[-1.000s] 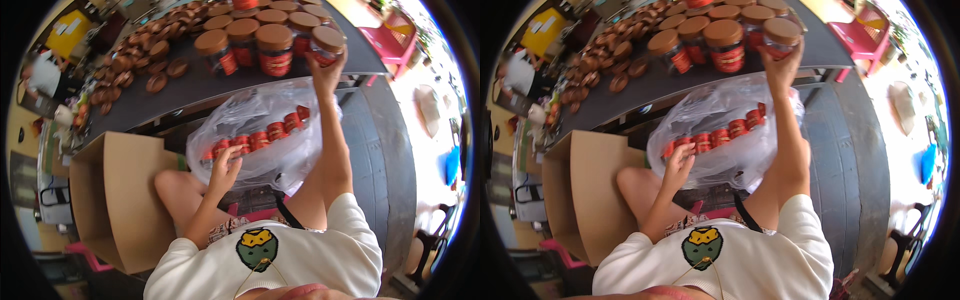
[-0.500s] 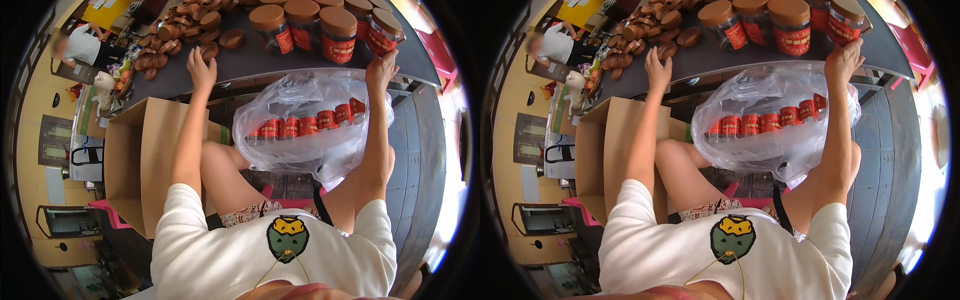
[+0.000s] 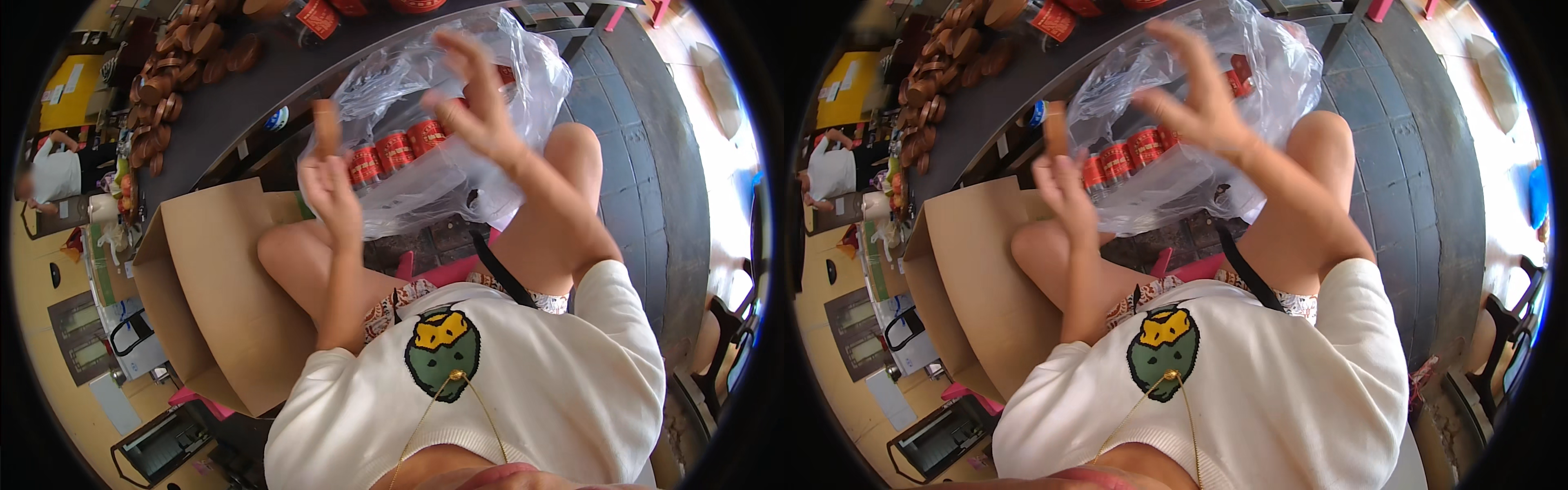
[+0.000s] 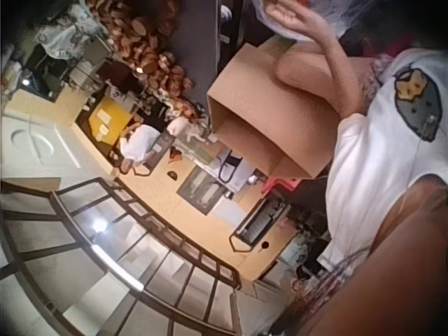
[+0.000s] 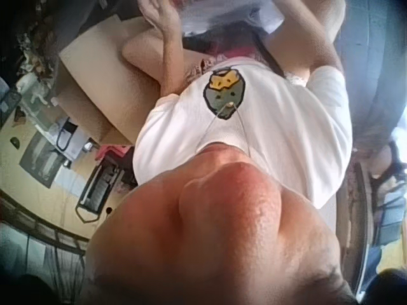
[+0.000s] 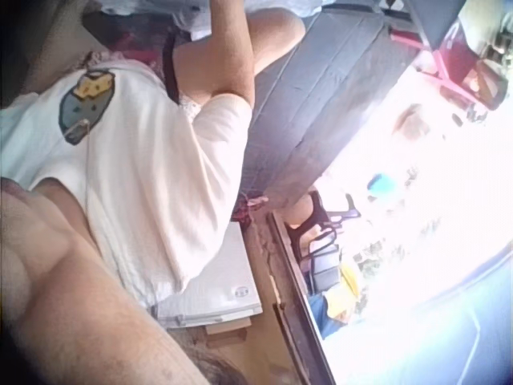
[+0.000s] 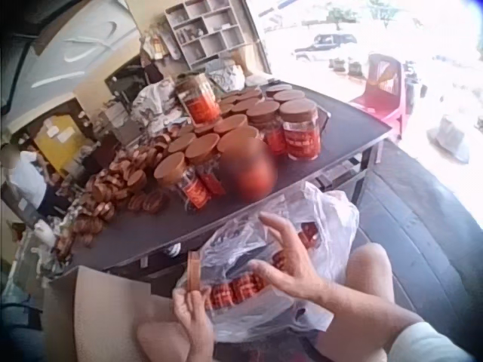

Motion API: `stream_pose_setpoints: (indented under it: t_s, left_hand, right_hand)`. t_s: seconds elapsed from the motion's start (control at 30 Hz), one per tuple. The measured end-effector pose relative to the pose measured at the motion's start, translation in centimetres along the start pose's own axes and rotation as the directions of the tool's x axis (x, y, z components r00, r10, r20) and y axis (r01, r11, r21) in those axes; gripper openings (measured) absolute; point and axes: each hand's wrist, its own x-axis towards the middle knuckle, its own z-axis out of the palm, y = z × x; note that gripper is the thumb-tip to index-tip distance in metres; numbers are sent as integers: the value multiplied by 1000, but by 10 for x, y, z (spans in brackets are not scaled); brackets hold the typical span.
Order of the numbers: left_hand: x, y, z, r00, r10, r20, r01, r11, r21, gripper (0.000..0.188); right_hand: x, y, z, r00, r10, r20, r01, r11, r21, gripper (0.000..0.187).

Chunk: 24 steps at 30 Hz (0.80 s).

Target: The person sits on a stool and repeatedly takes clear jars with red labels from a plastic bag, picks up brown lids from a table, and screws the lids onto the jars. The person places the sealed jars on the table next to other completed jars.

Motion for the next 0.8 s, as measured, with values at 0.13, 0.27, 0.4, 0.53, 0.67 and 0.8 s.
stream_pose_setpoints:
  t_s: [0.13, 0.27, 0.4, 0.53, 0.67, 0.8]
  left_hand:
    - [-43, -11, 53, 908, 30, 417, -117, 976, 186, 21]
    - [-14, -29, 65, 872, -42, 487, 80, 995, -58, 24]
    - [20, -80, 108, 816, -334, 472, 322, 941, 108, 35]
    - [31, -147, 152, 763, -248, 598, -348, 622, 701, 35]
    - [28, -167, 155, 736, -336, 588, -413, 466, 782, 36]
    - [29, -169, 160, 727, -318, 608, -434, 473, 766, 37]
  right_hand:
    - [-50, -24, 45, 824, 543, 160, -534, 650, 541, 66]
    - [-30, -4, 23, 760, 650, 7, -488, 563, 667, 43]
    - [-18, 0, 6, 810, 560, -172, -357, 705, 613, 44]
    - [-17, -5, 16, 907, 380, -180, -283, 868, 407, 48]
    - [-22, -4, 16, 939, 292, -184, -235, 932, 277, 49]
    - [-23, 8, 13, 898, 410, -160, -330, 869, 369, 47]
